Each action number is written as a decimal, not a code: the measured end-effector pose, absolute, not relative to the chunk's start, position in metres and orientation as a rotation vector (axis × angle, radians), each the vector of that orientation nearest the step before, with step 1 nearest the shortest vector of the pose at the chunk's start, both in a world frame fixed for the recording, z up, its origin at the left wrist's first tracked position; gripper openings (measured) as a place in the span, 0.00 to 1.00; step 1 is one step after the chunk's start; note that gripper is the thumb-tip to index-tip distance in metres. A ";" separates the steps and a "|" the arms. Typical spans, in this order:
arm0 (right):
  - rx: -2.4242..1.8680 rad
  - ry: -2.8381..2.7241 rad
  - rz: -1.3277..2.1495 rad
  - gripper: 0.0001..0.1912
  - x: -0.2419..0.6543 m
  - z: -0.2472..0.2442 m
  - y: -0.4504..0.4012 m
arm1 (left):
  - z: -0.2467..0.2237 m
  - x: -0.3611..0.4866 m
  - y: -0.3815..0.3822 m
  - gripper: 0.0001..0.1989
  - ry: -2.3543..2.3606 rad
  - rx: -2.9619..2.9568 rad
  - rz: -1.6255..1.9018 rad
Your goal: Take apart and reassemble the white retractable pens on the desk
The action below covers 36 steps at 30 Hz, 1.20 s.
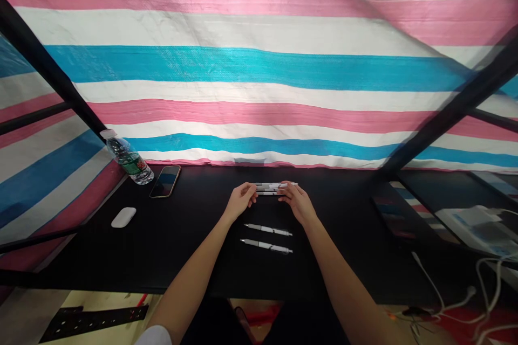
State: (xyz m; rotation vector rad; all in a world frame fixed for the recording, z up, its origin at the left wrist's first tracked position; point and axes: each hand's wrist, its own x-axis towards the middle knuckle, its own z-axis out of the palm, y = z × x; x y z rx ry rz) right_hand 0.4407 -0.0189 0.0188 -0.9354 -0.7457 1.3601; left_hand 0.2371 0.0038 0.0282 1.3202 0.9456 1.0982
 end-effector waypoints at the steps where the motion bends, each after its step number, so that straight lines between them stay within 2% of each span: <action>1: -0.912 -0.716 1.354 0.14 0.442 0.018 -0.018 | 0.028 0.237 0.004 0.21 0.941 1.299 1.106; 10: -0.605 -0.536 1.314 0.08 0.448 0.028 -0.014 | 0.023 0.235 0.007 0.22 0.958 1.287 1.112; 17: -0.521 -0.450 1.301 0.24 0.450 0.037 -0.022 | 0.020 0.235 0.008 0.22 1.003 1.345 1.071; 28: -0.406 -0.361 1.279 0.19 0.455 0.035 -0.020 | 0.016 0.235 0.009 0.21 1.036 1.408 1.016; 36: -0.412 -0.381 1.315 0.20 0.454 0.035 -0.020 | 0.020 0.235 0.003 0.18 1.085 1.642 1.013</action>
